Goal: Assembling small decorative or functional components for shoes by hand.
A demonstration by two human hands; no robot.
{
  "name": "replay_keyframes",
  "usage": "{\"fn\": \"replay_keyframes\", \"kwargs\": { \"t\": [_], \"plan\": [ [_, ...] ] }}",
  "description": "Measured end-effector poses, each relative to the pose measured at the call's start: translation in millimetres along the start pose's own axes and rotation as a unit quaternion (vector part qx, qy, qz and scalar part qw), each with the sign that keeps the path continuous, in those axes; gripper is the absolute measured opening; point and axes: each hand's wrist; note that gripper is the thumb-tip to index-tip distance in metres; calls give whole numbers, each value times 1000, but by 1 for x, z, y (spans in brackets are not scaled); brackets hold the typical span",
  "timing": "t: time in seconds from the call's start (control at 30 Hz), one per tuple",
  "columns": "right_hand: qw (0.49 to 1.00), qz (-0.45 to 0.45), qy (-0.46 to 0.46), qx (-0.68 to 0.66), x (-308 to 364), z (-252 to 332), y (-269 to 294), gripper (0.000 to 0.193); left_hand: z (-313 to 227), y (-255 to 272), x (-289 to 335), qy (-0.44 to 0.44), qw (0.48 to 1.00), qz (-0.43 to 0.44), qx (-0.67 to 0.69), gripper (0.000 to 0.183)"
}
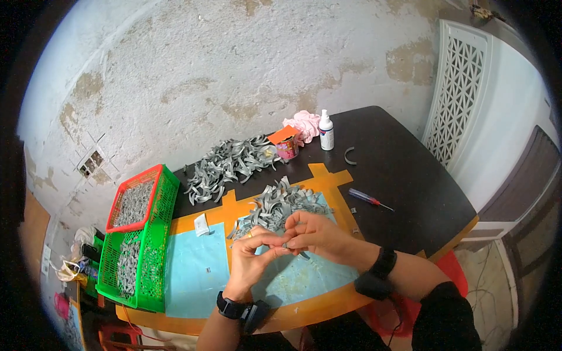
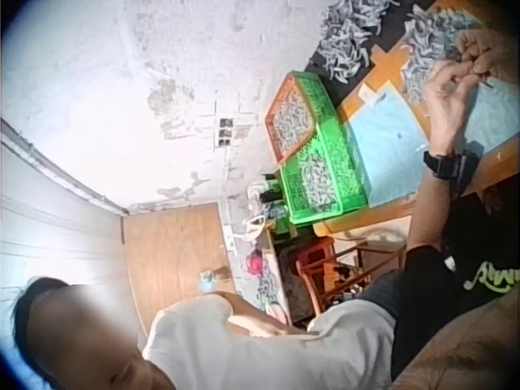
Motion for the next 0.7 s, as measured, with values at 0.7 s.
{"fn": "replay_keyframes", "kwargs": {
  "t": [0.7],
  "plan": [
    [1000, -15, 10, 6, -2, -1, 4, 28, 1, 0, 1, 58, 998, -9, 16, 18]
  ]
}}
Point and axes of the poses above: each hand's wrist, its own x-axis away from the middle knuckle, its own y-axis out of the back of the hand, z = x × y, and after that the axes turned 4 degrees about -y, right-handed
